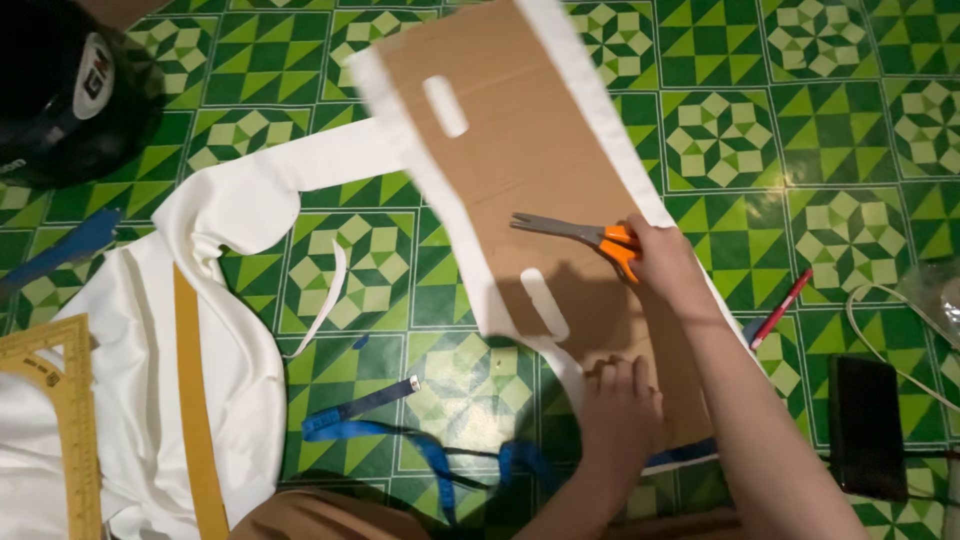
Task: The person cuts a white fabric using orange-handled scissors, following a cardboard template placed on the material. They measure the fabric with a blue measuring tape and a red pen, then continue cutting along the template's edge.
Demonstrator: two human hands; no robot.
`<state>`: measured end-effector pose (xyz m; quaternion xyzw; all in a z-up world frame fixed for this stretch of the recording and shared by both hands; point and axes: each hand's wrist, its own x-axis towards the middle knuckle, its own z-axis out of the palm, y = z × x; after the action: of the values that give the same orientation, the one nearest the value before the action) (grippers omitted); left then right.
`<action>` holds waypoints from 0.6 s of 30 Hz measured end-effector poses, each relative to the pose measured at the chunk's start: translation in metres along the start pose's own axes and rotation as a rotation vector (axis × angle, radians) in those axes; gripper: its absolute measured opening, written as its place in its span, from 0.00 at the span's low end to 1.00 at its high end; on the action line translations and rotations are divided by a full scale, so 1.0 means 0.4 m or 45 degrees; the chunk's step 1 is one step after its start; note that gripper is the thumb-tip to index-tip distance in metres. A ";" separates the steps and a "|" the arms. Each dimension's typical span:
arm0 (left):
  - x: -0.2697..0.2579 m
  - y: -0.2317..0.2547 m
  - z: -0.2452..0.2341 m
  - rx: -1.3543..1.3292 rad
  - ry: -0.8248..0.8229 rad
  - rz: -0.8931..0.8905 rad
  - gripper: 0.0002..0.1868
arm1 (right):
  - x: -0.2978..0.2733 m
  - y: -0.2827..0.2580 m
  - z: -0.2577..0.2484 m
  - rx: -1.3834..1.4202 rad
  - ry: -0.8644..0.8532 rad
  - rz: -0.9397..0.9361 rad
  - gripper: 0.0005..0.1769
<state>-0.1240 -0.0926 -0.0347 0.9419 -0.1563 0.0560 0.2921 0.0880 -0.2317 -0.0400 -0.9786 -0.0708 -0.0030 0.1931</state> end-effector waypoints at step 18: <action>0.204 0.079 0.172 0.059 0.308 0.137 0.28 | 0.094 -0.156 0.001 0.280 -0.195 -0.079 0.25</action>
<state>-0.0562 -0.1775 -0.0584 0.9249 -0.1689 0.1884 0.2837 0.1163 -0.1691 -0.0157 -0.9462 -0.1156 0.0734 0.2931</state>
